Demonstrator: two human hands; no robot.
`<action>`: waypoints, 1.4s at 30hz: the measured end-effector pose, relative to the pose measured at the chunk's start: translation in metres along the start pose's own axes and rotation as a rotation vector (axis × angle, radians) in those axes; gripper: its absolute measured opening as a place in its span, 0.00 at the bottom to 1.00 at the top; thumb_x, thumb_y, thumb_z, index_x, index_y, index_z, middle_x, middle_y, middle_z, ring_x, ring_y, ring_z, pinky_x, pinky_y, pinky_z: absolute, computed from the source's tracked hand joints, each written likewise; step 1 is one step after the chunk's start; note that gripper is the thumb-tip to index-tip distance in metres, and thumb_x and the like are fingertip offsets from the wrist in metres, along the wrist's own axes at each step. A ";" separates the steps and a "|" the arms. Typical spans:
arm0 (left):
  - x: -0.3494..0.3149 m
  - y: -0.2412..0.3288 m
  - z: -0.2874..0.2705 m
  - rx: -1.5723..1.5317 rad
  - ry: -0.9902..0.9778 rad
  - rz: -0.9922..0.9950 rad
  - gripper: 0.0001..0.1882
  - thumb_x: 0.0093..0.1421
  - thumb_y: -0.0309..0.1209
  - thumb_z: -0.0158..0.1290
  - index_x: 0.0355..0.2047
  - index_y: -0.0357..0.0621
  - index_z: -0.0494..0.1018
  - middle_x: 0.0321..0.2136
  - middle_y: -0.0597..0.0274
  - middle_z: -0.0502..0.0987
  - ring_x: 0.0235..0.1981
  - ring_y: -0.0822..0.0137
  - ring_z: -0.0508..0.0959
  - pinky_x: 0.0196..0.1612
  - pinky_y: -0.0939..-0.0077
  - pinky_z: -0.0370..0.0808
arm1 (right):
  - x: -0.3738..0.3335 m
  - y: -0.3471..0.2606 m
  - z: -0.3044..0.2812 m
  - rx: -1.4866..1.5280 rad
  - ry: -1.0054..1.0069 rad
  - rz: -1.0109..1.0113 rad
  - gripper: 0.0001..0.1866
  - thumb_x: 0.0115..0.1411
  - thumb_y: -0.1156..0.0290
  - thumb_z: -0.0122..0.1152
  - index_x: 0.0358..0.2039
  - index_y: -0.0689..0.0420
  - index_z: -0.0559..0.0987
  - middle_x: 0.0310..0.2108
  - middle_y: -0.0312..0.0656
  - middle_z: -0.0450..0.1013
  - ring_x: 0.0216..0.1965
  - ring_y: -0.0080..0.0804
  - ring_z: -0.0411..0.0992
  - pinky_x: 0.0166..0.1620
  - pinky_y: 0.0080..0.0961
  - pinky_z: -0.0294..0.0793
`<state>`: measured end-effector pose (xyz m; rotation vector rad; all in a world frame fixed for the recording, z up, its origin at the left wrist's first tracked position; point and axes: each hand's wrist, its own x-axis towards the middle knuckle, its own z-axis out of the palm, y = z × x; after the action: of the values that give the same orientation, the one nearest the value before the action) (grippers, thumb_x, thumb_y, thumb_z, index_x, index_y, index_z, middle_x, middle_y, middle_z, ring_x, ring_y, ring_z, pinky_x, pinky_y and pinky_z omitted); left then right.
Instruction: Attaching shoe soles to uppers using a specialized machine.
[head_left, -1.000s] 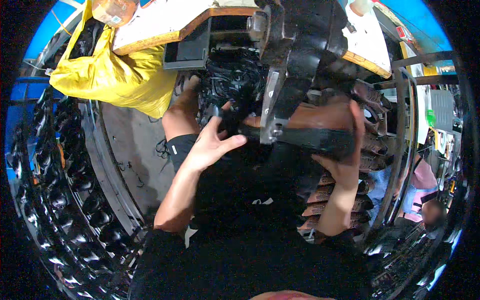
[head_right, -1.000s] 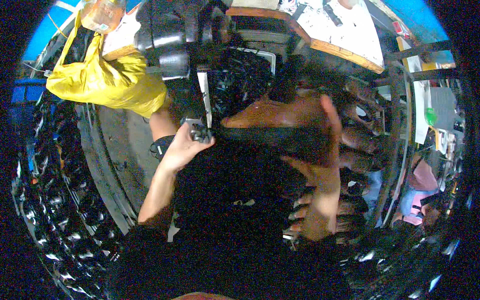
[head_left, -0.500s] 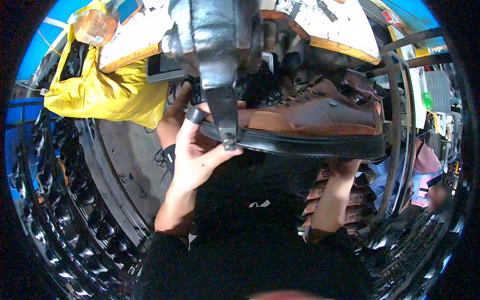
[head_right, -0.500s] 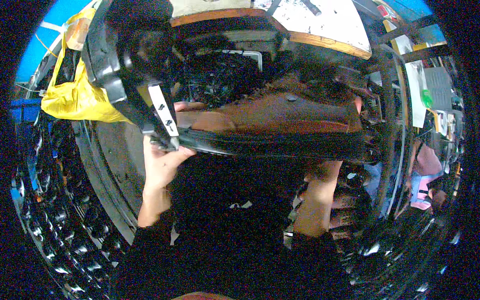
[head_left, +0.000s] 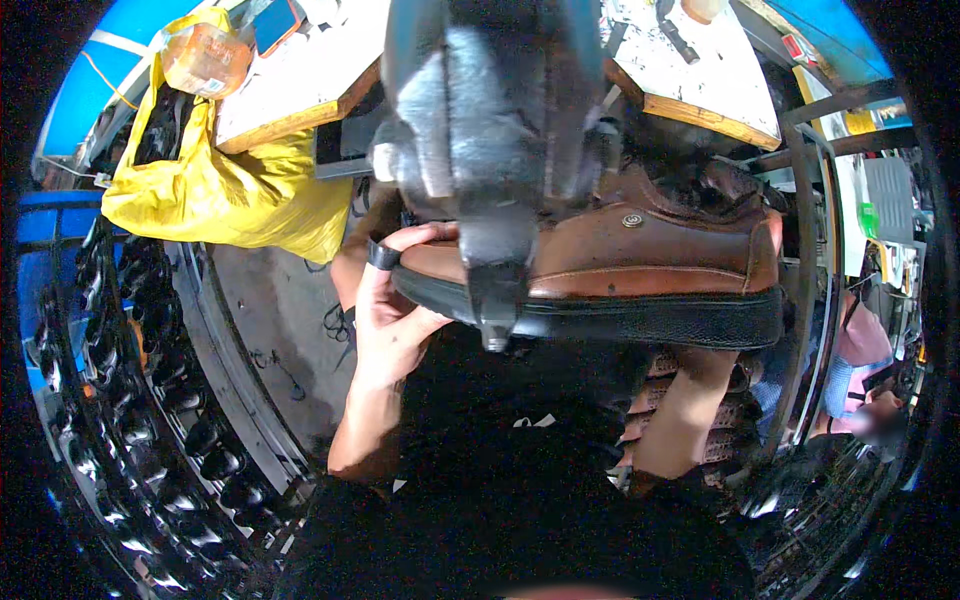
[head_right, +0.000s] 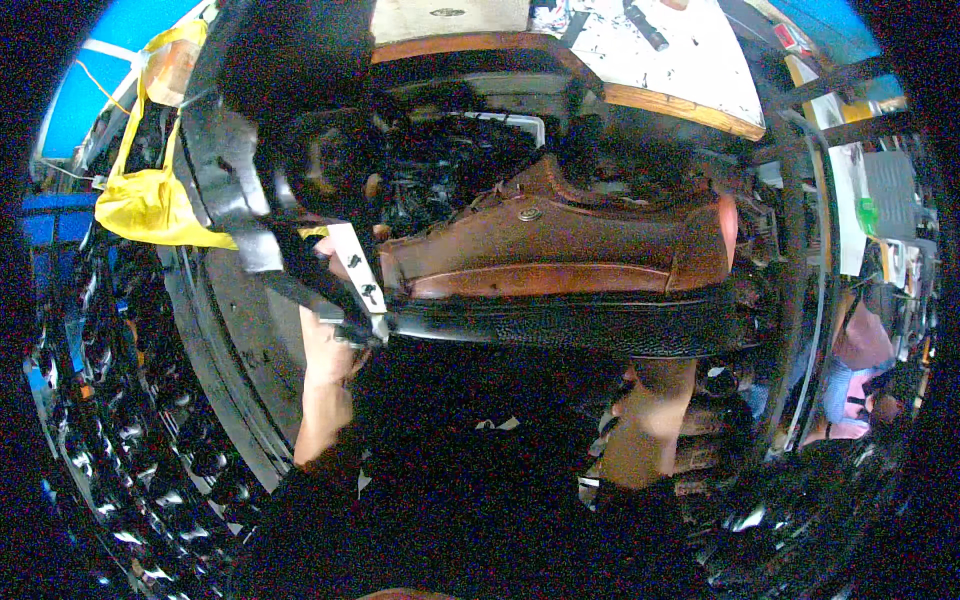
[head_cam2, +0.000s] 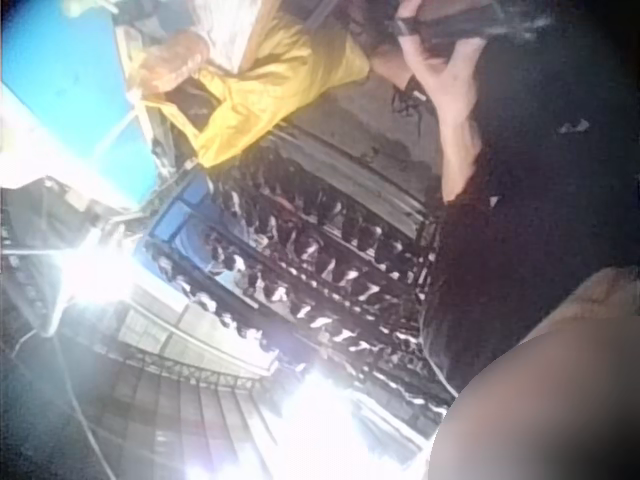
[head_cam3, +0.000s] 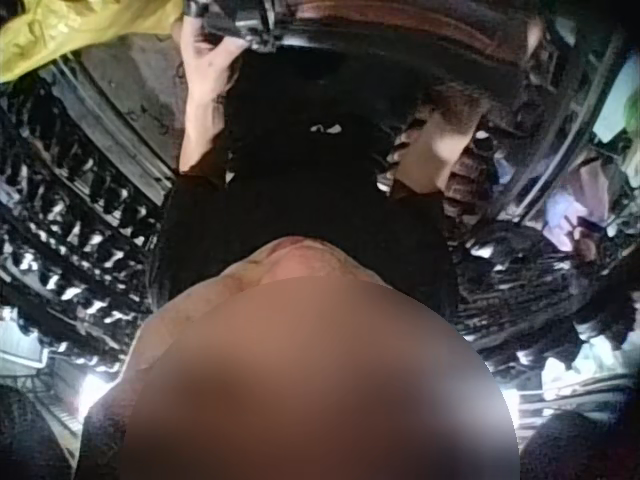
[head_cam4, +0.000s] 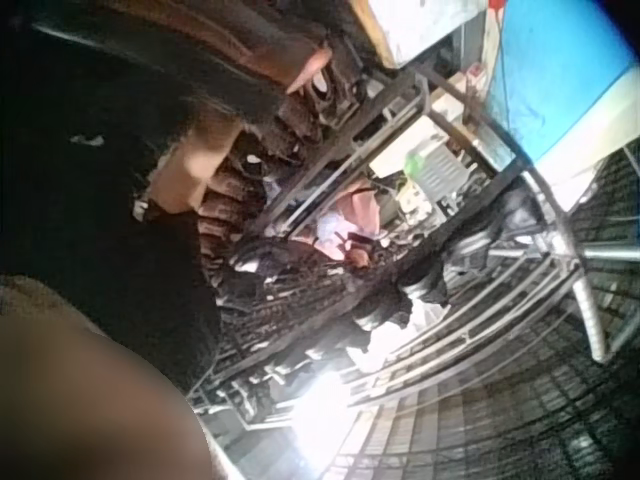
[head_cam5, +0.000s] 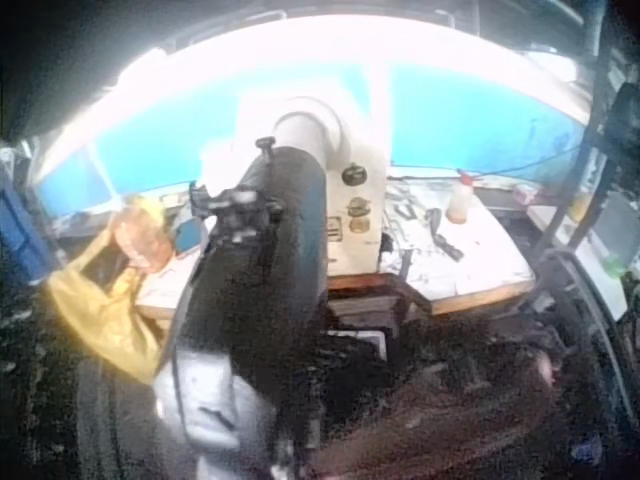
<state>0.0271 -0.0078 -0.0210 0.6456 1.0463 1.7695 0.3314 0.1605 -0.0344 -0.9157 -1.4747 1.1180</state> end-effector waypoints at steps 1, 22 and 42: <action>0.001 -0.007 -0.006 -0.074 0.022 -0.060 0.39 0.48 0.28 0.70 0.59 0.39 0.65 0.58 0.47 0.70 0.59 0.57 0.71 0.60 0.63 0.70 | 0.004 -0.001 0.003 -0.015 -0.011 -0.013 0.33 0.66 0.56 0.53 0.67 0.57 0.59 0.63 0.45 0.62 0.60 0.38 0.65 0.65 0.41 0.61; -0.007 -0.019 -0.038 -0.446 0.022 -0.082 0.42 0.58 0.31 0.63 0.68 0.49 0.51 0.64 0.46 0.60 0.60 0.56 0.69 0.60 0.61 0.71 | -0.039 -0.005 0.061 1.103 -0.311 0.292 0.24 0.67 0.61 0.50 0.62 0.52 0.67 0.51 0.38 0.71 0.53 0.32 0.70 0.56 0.34 0.70; -0.019 -0.018 0.005 -0.179 0.103 -0.083 0.44 0.56 0.26 0.64 0.67 0.50 0.51 0.52 0.58 0.71 0.46 0.65 0.77 0.49 0.69 0.76 | 0.034 -0.033 0.021 0.291 0.570 0.518 0.25 0.64 0.54 0.53 0.57 0.56 0.72 0.49 0.47 0.75 0.47 0.40 0.75 0.52 0.38 0.73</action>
<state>0.0471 -0.0204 -0.0342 0.3992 0.9564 1.8139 0.3048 0.1801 0.0055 -1.3103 -0.6049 1.2557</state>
